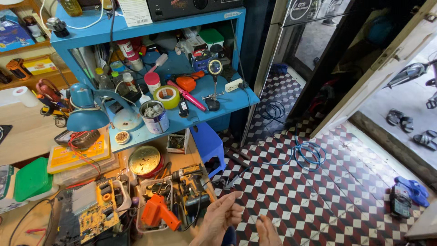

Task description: The person inspects a circuit board with a heatsink, retrieves a small blue box from a shelf, and uses a multimeter to test electrical components on the board. They also use a heat gun on the circuit board.

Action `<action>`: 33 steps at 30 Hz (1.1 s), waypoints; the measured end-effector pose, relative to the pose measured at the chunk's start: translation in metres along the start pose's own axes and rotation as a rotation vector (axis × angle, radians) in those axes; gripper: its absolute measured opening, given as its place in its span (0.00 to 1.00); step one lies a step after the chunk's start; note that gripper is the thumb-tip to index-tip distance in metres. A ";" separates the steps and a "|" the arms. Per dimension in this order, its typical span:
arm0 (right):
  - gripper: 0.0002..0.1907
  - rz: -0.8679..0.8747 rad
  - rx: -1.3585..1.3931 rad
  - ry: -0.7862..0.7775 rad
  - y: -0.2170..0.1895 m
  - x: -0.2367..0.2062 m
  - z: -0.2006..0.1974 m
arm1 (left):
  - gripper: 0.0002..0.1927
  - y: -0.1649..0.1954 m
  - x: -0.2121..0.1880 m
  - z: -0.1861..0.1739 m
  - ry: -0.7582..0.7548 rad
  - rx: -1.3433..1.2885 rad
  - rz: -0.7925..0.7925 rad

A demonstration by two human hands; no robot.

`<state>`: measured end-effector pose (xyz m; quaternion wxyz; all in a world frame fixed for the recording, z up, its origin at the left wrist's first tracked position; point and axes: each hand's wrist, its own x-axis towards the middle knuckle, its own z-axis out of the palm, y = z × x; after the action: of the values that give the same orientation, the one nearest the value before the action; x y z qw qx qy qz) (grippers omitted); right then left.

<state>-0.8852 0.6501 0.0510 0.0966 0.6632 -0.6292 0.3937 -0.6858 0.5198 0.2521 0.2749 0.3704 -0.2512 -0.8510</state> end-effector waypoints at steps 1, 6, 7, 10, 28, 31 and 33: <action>0.22 0.295 0.122 -0.063 0.013 0.016 0.009 | 0.27 0.001 0.021 0.006 0.042 -0.008 0.034; 0.22 0.997 0.587 -0.239 0.087 0.086 0.066 | 0.28 -0.004 0.153 0.004 0.273 0.010 0.123; 0.22 0.936 0.540 -0.294 0.110 0.108 0.078 | 0.31 0.003 0.182 0.001 0.294 -0.016 0.139; 0.22 0.856 0.425 -0.496 0.169 0.182 0.118 | 0.36 0.039 0.274 0.001 0.421 0.050 0.178; 0.26 0.636 0.621 -0.778 0.332 0.596 0.235 | 0.24 0.254 0.506 0.008 0.748 0.178 0.688; 0.24 0.568 0.665 -0.715 0.373 0.679 0.272 | 0.23 0.285 0.549 0.014 0.887 0.106 0.680; 0.22 0.545 0.686 -0.674 0.399 0.735 0.297 | 0.23 0.313 0.578 0.025 0.955 0.061 0.667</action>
<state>-1.2045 -0.1679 0.1782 -0.4374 0.5591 -0.6097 0.3527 -0.9488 -0.0792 0.1798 0.6000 0.6216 -0.2271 -0.4495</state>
